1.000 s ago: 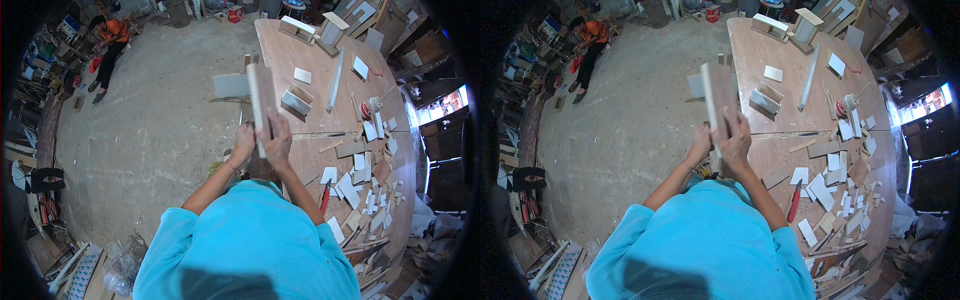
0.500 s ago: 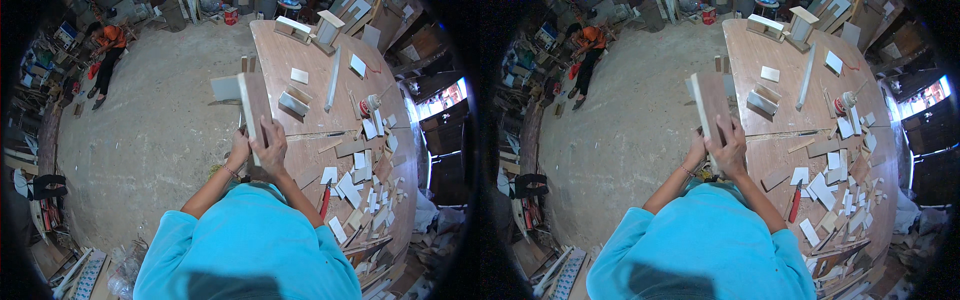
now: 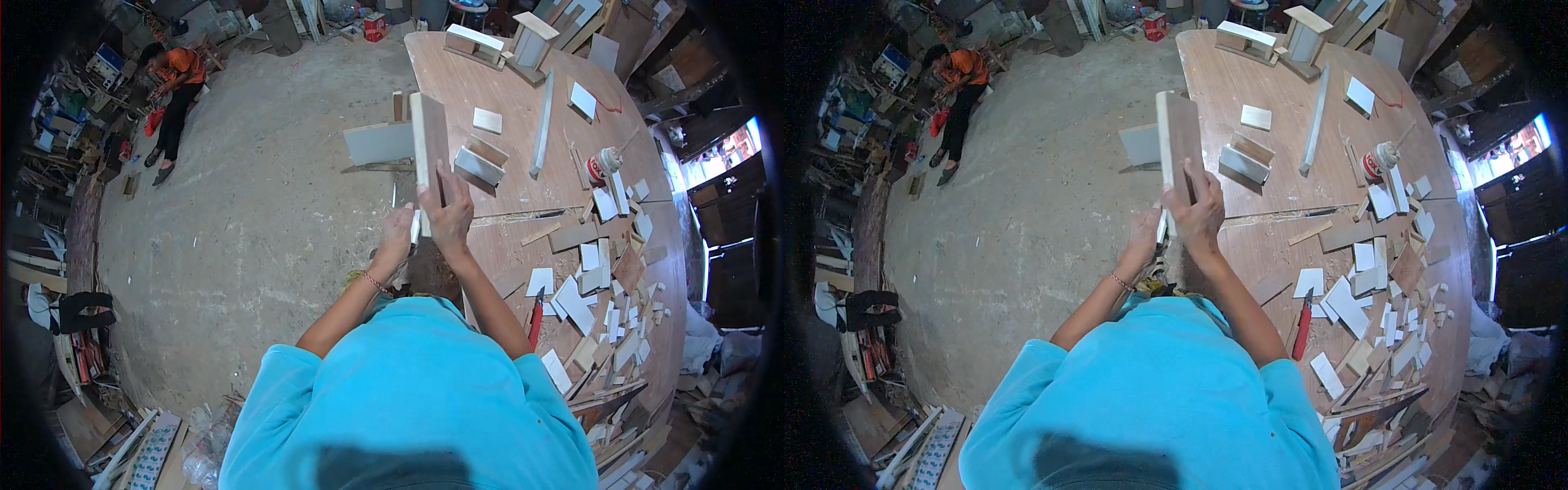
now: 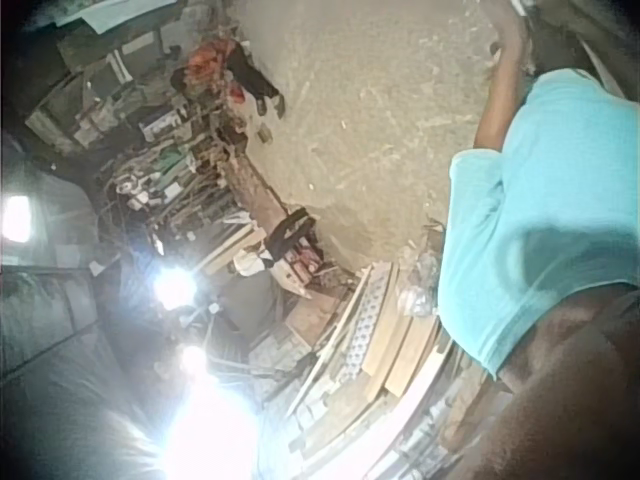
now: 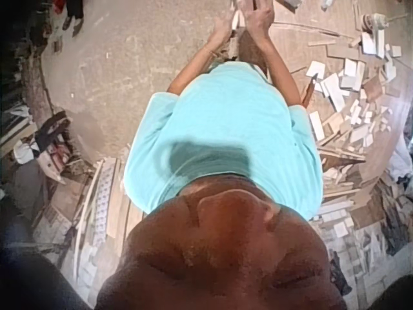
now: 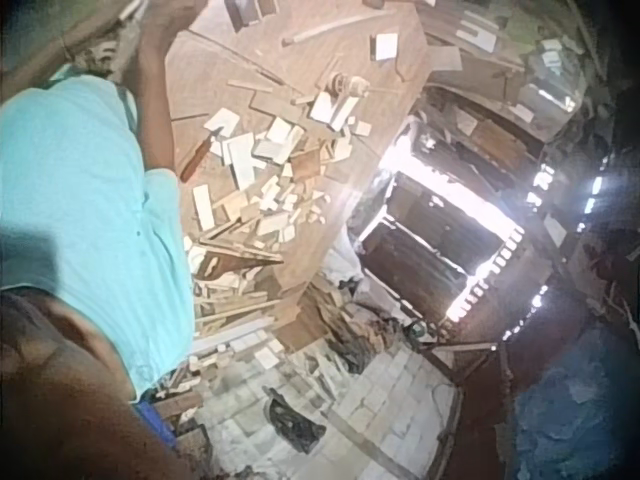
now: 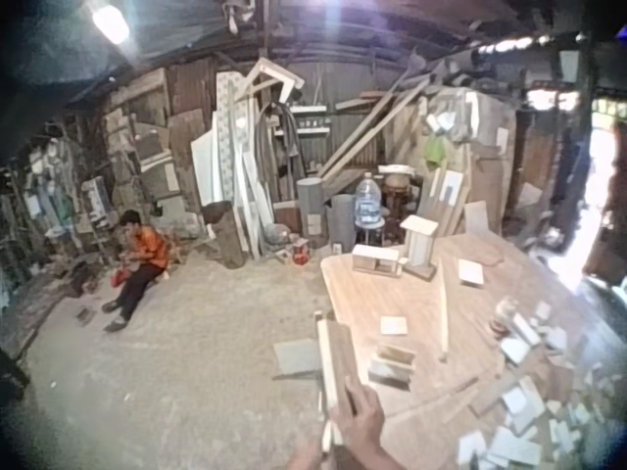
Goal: Assembling and gluing small wooden pieces on a workshop table.
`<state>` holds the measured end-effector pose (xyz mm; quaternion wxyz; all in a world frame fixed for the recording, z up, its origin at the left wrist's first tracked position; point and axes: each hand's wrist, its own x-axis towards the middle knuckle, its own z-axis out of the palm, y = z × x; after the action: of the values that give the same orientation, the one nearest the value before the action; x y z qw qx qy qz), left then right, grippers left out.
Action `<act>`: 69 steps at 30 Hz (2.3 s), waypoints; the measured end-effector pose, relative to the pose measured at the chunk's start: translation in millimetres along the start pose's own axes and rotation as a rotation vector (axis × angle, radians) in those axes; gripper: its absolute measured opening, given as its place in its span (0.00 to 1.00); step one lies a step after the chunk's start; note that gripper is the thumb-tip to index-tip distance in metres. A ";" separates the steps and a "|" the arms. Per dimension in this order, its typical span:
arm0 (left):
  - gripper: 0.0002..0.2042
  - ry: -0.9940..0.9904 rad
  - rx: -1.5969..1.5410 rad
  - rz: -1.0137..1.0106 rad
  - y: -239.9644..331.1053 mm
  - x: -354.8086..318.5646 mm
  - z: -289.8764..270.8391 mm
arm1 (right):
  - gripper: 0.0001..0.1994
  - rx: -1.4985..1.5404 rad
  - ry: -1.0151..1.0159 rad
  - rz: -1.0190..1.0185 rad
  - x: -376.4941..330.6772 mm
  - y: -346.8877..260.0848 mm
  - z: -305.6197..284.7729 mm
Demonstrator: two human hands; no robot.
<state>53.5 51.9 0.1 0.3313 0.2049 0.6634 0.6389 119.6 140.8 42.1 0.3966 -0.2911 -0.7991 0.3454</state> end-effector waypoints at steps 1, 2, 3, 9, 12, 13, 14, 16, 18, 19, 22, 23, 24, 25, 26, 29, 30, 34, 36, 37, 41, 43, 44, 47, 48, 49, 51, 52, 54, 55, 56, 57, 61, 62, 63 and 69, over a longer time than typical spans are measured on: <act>0.15 -0.019 -0.090 -0.029 3.3 -4.2 3.1 | 0.27 0.039 0.004 0.032 1.6 3.3 -0.5; 0.15 -0.007 -0.093 -0.023 -3.9 -0.6 -0.2 | 0.27 0.085 -0.003 0.055 3.9 3.1 2.7; 0.16 0.030 -0.085 0.020 -14.1 2.8 -2.4 | 0.27 0.046 0.005 0.056 -2.1 -3.1 3.1; 0.18 0.109 -0.345 -0.097 6.9 -7.5 2.3 | 0.28 0.019 -0.036 -0.088 -15.9 -9.3 0.9; 0.18 -0.045 -0.194 -0.178 19.8 -17.7 5.2 | 0.27 0.035 0.028 0.042 13.5 5.5 2.0; 0.17 -0.086 -0.115 -0.075 19.7 -20.0 13.1 | 0.27 -0.003 0.031 0.088 22.3 7.9 0.3; 0.17 -0.118 -0.038 0.028 20.7 -21.2 18.1 | 0.26 -0.039 0.027 0.131 27.1 10.2 -1.9; 0.17 -0.084 -0.038 0.079 25.7 -18.0 14.4 | 0.25 0.117 0.064 0.134 26.2 17.3 -4.9; 0.15 -0.045 -0.163 -0.053 33.0 -12.3 2.2 | 0.25 0.274 0.108 0.144 26.6 19.9 -9.5; 0.12 -0.071 -0.247 -0.168 36.7 -10.7 -0.3 | 0.24 0.381 0.043 0.212 26.4 21.3 -13.3; 0.09 -0.084 -0.270 -0.075 41.1 -8.1 0.7 | 0.23 0.510 -0.017 0.255 20.3 10.7 -15.1; 0.09 -0.087 -0.269 -0.069 41.9 -5.3 1.7 | 0.23 0.593 -0.048 0.315 19.0 8.5 -16.7; 0.10 -0.093 -0.296 -0.049 42.6 -4.3 2.1 | 0.23 0.677 -0.081 0.373 18.4 5.9 -18.1; 0.12 -0.098 -0.323 -0.029 44.3 -3.6 2.2 | 0.23 0.699 -0.081 0.357 19.1 3.4 -19.3; 0.12 -0.099 -0.321 -0.020 46.3 -3.6 1.8 | 0.23 0.702 -0.080 0.348 17.6 6.4 -19.5; 0.16 -0.080 -0.295 0.028 53.6 -5.7 -0.1 | 0.22 0.830 -0.140 0.413 12.5 16.6 -18.8; 0.16 -0.078 -0.295 0.042 52.4 -5.8 -1.4 | 0.22 0.833 -0.144 0.400 11.4 15.8 -18.9; 0.12 0.045 -0.266 0.153 49.7 -1.5 -3.5 | 0.22 0.908 -0.207 0.400 5.2 14.1 -16.7; 0.07 0.015 -0.206 0.115 53.0 3.3 -10.3 | 0.22 0.830 -0.201 0.311 3.8 7.9 -17.3; 0.07 0.015 -0.210 0.115 53.8 4.8 -9.4 | 0.25 0.867 -0.202 0.288 0.5 3.3 -19.0; 0.06 0.094 -0.122 0.187 51.3 6.9 -12.0 | 0.28 0.768 -0.266 0.219 -7.5 -11.1 -16.7; 0.06 0.098 -0.077 0.219 48.7 7.5 -12.4 | 0.28 0.780 -0.274 0.226 -7.5 -14.3 -10.7; 0.06 0.062 -0.094 0.224 50.7 4.9 -10.8 | 0.28 0.791 -0.277 0.236 -7.3 -14.2 -9.0; 0.05 -0.022 -0.083 0.225 45.0 -4.3 -2.5 | 0.26 0.803 -0.178 0.236 8.3 -8.3 -7.4; 0.05 -0.070 -0.053 0.221 42.3 -6.9 -1.8 | 0.25 0.827 -0.156 0.244 13.9 -9.5 -8.3; 0.07 -0.103 -0.030 0.178 40.7 -7.5 -4.4 | 0.24 0.790 -0.152 0.239 20.4 -7.5 -6.2; 0.07 -0.079 -0.061 0.163 42.7 -8.9 -3.4 | 0.24 0.856 -0.163 0.272 24.6 -3.5 -7.3; 0.07 -0.061 -0.091 0.148 44.3 -9.1 -3.2 | 0.23 0.920 -0.167 0.307 26.2 -3.1 -6.9; 0.06 -0.003 -0.124 0.202 55.2 -9.8 -5.7 | 0.22 0.967 -0.161 0.301 26.5 -13.1 -12.2; 0.05 0.049 -0.156 0.259 59.8 -9.4 -6.6 | 0.21 1.033 -0.198 0.357 24.0 -13.1 -15.4; 0.05 0.048 -0.155 0.258 61.7 -10.0 -7.8 | 0.21 1.097 -0.230 0.412 21.7 -12.9 -18.1; 0.05 0.067 -0.108 0.270 63.6 -10.3 -9.5 | 0.20 1.070 -0.152 0.354 20.9 -13.5 -15.6; 0.04 0.183 0.183 0.416 63.6 -13.3 -6.6 | 0.19 0.883 -0.142 0.401 11.8 -5.7 -25.0; 0.04 0.261 0.367 0.538 64.7 -14.3 -4.5 | 0.20 0.740 -0.146 0.326 11.1 -7.5 -25.3; 0.03 0.273 0.436 0.595 64.5 -14.1 -2.6 | 0.21 0.557 -0.236 0.299 8.9 2.1 -25.8; 0.03 0.209 0.596 0.753 48.9 -17.9 -1.3 | 0.25 -0.068 -0.196 0.121 -4.9 -33.7 -32.9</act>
<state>57.6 43.4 51.3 -0.0639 0.4510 0.7270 0.5137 143.1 127.8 81.1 0.2848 -0.3170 -0.8262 0.3685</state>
